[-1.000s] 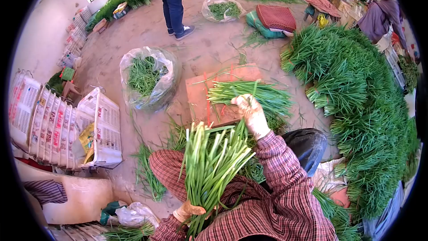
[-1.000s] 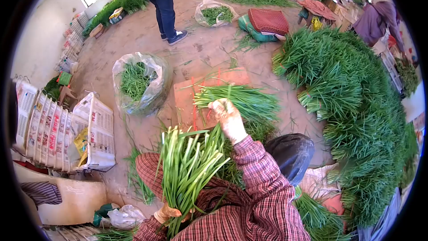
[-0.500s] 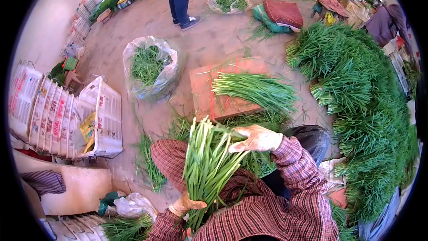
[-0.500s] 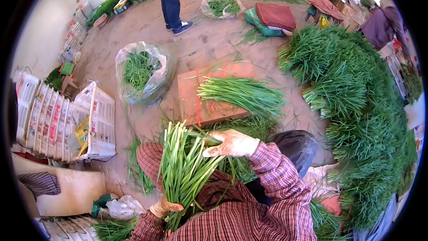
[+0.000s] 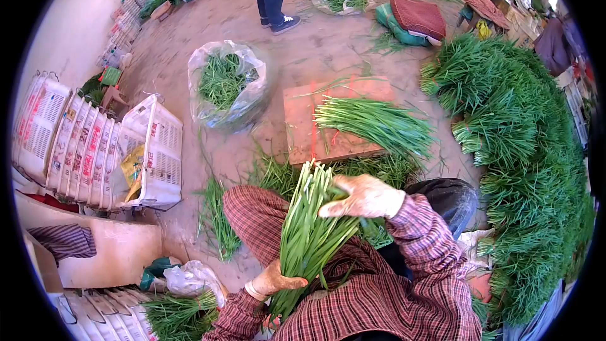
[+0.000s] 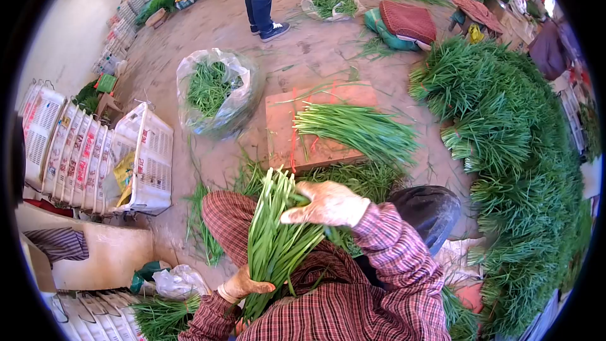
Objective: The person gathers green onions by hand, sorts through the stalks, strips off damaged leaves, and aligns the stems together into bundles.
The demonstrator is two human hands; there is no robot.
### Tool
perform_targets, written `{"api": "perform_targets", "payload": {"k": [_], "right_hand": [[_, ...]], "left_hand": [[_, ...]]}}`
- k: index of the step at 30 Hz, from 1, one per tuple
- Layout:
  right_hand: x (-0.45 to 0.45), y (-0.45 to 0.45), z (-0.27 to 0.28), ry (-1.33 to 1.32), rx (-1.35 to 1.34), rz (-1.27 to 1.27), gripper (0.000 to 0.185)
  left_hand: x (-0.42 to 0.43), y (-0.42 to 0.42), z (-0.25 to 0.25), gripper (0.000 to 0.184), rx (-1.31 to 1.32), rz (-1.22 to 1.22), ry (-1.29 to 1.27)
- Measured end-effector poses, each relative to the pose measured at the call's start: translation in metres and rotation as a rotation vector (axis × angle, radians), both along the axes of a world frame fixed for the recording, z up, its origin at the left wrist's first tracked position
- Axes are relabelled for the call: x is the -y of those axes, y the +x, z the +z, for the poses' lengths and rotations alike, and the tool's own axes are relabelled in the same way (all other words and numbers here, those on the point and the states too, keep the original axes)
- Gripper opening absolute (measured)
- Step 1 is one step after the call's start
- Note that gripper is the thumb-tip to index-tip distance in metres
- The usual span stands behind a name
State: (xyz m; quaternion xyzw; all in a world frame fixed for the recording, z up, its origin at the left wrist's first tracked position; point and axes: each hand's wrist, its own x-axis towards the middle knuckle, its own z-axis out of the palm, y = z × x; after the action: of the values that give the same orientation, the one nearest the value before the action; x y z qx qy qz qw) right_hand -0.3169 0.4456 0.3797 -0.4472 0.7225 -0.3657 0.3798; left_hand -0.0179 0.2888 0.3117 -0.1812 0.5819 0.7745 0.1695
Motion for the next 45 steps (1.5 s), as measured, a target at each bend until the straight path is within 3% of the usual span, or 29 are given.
{"api": "perform_targets", "payload": {"k": [1, 2, 3, 7, 9, 15, 17, 19, 22, 23, 25, 28, 29, 31, 35, 36, 37, 39, 41, 43, 45], "right_hand": [[0.007, 0.001, -0.005, 0.070, 0.039, 0.098, 0.090], [0.014, 0.004, -0.017, 0.127, 0.027, 0.164, 0.077], [0.016, 0.008, -0.012, 0.185, 0.182, 0.153, 0.067], [0.018, 0.007, -0.019, 0.159, 0.359, 0.113, 0.056], [0.018, 0.007, -0.025, 0.085, 0.384, -0.028, 0.037], [0.022, 0.016, -0.041, -0.016, 0.305, -0.244, 0.032], [0.025, 0.021, -0.044, -0.112, 0.044, -0.267, 0.036], [0.027, 0.019, -0.056, -0.159, -0.032, -0.275, 0.035], [0.028, -0.006, -0.078, -0.376, -0.539, -0.529, 0.019], [0.022, -0.017, -0.086, -0.285, -0.329, -0.587, 0.013], [0.012, -0.032, -0.061, -0.350, 0.156, -0.745, 0.010], [-0.013, -0.061, -0.048, -0.455, 0.372, -0.877, 0.013], [-0.019, -0.072, -0.060, -0.669, 0.391, -0.926, 0.013], [-0.032, -0.075, -0.044, -0.687, 0.576, -1.106, 0.015], [-0.035, -0.075, -0.040, -0.843, 0.442, -1.116, 0.016], [-0.049, -0.084, -0.032, -0.932, 0.753, -0.974, 0.015], [-0.053, -0.089, -0.020, -0.981, 0.797, -1.067, 0.014], [-0.065, -0.112, -0.019, -1.151, 0.881, -0.956, 0.018], [-0.082, -0.111, -0.016, -1.130, 0.854, -0.914, 0.024], [-0.073, -0.074, 0.008, -0.584, 0.523, -0.788, 0.030], [-0.055, -0.039, 0.003, -0.389, 0.777, -0.540, 0.035]], "left_hand": [[0.000, 0.000, 0.000, 0.075, -0.002, -0.001, -0.001], [-0.001, 0.000, 0.002, 0.075, 0.027, 0.011, 0.012], [-0.002, 0.001, 0.003, 0.076, 0.057, 0.026, 0.024], [-0.002, 0.004, 0.008, 0.071, -0.002, 0.068, -0.072], [-0.003, 0.002, 0.008, 0.067, -0.015, 0.071, -0.130], [-0.003, -0.001, 0.009, 0.064, 0.116, 0.166, -0.048], [-0.004, -0.008, 0.014, 0.065, 0.046, 0.147, -0.142], [-0.005, -0.012, 0.017, 0.065, -0.027, 0.124, -0.238], [-0.007, -0.010, 0.018, 0.067, -0.036, 0.162, -0.208], [-0.010, -0.008, 0.017, 0.067, -0.024, 0.170, -0.195], [-0.008, -0.003, 0.012, 0.068, -0.012, 0.181, -0.183], [-0.007, 0.002, 0.003, 0.070, 0.043, 0.114, -0.291], [-0.007, 0.001, 0.005, 0.071, 0.023, 0.115, -0.316], [-0.007, -0.005, 0.011, 0.073, -0.002, 0.114, -0.339], [-0.006, -0.011, 0.013, 0.072, 0.103, 0.081, -0.314], [-0.008, -0.008, 0.010, 0.072, 0.108, 0.109, -0.281], [-0.009, -0.005, 0.010, 0.072, 0.114, 0.105, -0.281], [-0.006, -0.005, 0.012, 0.073, 0.016, 0.085, -0.423], [-0.009, -0.006, 0.011, 0.072, 0.044, 0.140, -0.327], [-0.012, -0.005, 0.007, 0.071, 0.079, 0.193, -0.226], [-0.010, -0.004, 0.000, 0.075, 0.029, 0.138, -0.371]]}}
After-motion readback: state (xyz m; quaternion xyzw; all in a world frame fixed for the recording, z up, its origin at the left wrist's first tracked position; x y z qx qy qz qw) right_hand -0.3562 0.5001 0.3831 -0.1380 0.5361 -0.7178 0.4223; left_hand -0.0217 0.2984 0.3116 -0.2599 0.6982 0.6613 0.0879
